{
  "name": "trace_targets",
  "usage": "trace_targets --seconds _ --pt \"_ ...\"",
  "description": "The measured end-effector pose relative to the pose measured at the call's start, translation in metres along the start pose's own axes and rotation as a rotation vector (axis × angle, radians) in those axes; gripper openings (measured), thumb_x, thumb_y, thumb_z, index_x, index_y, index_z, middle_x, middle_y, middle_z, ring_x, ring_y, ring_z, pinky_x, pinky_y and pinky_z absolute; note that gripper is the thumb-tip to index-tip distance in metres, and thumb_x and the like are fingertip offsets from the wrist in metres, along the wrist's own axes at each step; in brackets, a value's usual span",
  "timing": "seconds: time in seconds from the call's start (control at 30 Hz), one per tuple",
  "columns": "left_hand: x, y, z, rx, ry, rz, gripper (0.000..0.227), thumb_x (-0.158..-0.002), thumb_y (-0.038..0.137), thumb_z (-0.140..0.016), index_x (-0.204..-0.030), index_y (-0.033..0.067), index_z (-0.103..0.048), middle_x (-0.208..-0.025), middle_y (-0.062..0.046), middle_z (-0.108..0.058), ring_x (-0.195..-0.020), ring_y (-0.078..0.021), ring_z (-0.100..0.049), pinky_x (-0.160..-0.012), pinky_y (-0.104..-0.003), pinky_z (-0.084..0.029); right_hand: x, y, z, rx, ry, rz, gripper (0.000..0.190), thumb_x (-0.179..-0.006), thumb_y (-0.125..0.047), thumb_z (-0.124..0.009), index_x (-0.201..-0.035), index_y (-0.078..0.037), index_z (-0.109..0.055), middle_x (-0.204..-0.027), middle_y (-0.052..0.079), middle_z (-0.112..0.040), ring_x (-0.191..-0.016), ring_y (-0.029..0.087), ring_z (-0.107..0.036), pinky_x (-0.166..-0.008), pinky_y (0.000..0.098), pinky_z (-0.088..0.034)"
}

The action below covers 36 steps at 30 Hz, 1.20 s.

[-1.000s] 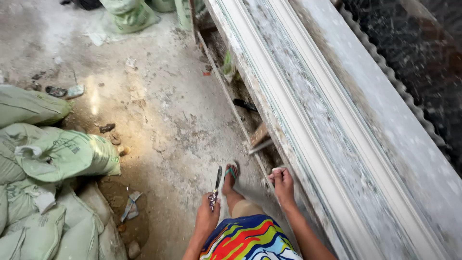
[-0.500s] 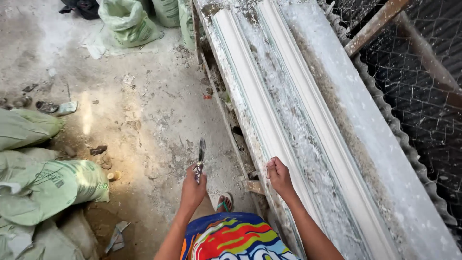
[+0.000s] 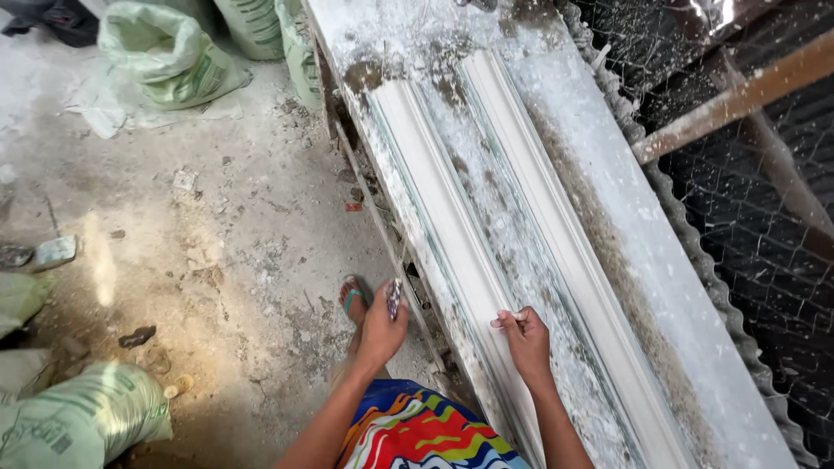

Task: Trimming and cleaning excess plaster from decorative moldings using a putty knife.

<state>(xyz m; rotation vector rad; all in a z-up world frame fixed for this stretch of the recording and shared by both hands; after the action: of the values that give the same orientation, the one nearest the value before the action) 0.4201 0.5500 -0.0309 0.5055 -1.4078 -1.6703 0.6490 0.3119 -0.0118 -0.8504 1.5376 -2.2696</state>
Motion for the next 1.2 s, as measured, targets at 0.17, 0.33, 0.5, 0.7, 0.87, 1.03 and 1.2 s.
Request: trace_targets --seconds 0.17,0.33,0.5,0.7,0.87,1.03,1.2 --pt "-0.127 0.062 0.038 -0.014 -0.106 0.027 0.056 -0.099 0.02 -0.057 -0.149 0.0025 -0.04 -0.117 -0.026 -0.067 -0.108 -0.0399 -0.069 -0.091 -0.047 -0.054 -0.079 -0.05 -0.048 0.191 0.107 0.006 0.022 -0.107 -0.02 -0.06 -0.093 -0.003 -0.06 -0.083 0.008 -0.075 -0.076 0.014 -0.066 -0.07 0.0285 -0.053" --pt "-0.209 0.091 0.052 -0.024 -0.142 -0.055 0.066 -0.091 0.011 -0.058 -0.152 0.0002 -0.035 -0.125 -0.028 -0.062 -0.101 -0.0404 -0.069 -0.086 -0.049 -0.055 -0.132 -0.131 -0.116 0.263 0.097 0.129 0.024 -0.108 -0.021 -0.05 -0.108 -0.005 -0.068 -0.091 0.003 -0.075 -0.082 0.009 -0.068 -0.078 0.0251 -0.055" --pt "-0.23 0.084 0.034 -0.067 -0.107 -0.19 0.069 -0.093 0.008 -0.061 -0.155 -0.0067 -0.033 -0.128 -0.032 -0.059 -0.113 -0.0459 -0.063 -0.096 -0.051 -0.052 -0.155 -0.147 -0.157 0.299 0.025 0.095 0.023 -0.103 -0.024 -0.062 -0.095 -0.003 -0.066 -0.086 0.006 -0.075 -0.076 0.009 -0.066 -0.07 0.0264 -0.052" --pt "-0.22 0.092 0.013 -0.008 -0.218 0.091 0.074 -0.094 0.015 -0.056 -0.157 -0.0052 -0.023 -0.136 -0.035 -0.049 -0.115 -0.0484 -0.06 -0.097 -0.051 -0.052 -0.178 -0.118 -0.16 0.365 0.027 -0.016 0.037 -0.109 -0.033 -0.063 -0.09 -0.001 -0.061 -0.079 0.008 -0.072 -0.072 0.011 -0.062 -0.068 0.0285 -0.05" --pt "-0.219 0.089 -0.009 -0.09 -0.288 0.068 0.072 -0.1 0.018 -0.051 -0.158 -0.0087 -0.016 -0.136 -0.04 -0.043 -0.116 -0.0555 -0.056 -0.101 -0.054 -0.049 -0.195 -0.157 -0.187 0.469 0.003 0.25 0.022 -0.106 -0.024 -0.056 -0.114 -0.005 -0.063 -0.103 0.009 -0.074 -0.097 0.019 -0.069 -0.088 0.0337 -0.052" --pt "-0.219 0.112 -0.013 -0.097 -0.394 0.173 0.072 -0.104 0.02 -0.045 -0.158 -0.0078 -0.006 -0.142 -0.042 -0.035 -0.117 -0.0576 -0.055 -0.101 -0.055 -0.049 -0.208 -0.177 -0.213 0.777 -0.005 0.514 0.034 -0.099 -0.013 -0.063 -0.132 -0.004 -0.058 -0.133 0.02 -0.061 -0.126 0.038 -0.053 -0.11 0.0498 -0.041" --pt "-0.217 0.129 -0.008 -0.092 -0.502 0.294 0.075 -0.103 0.02 -0.04 -0.158 -0.0063 0.004 -0.145 -0.041 -0.031 -0.113 -0.0548 -0.06 -0.099 -0.052 -0.053 -0.231 -0.17 -0.246 1.139 -0.217 0.476 0.073 -0.085 -0.015 -0.073 -0.147 0.0 -0.038 -0.156 0.023 -0.033 -0.148 0.046 -0.022 -0.12 0.0578 -0.02"
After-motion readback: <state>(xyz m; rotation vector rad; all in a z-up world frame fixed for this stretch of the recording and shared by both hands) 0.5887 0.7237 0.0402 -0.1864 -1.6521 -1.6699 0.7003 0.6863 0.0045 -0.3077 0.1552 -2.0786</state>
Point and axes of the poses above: each hand's wrist, its own x-axis away from the middle knuckle, its own z-axis out of the back of the hand, y = z × x, the point moved 7 cm from there along -x, towards the middle knuckle
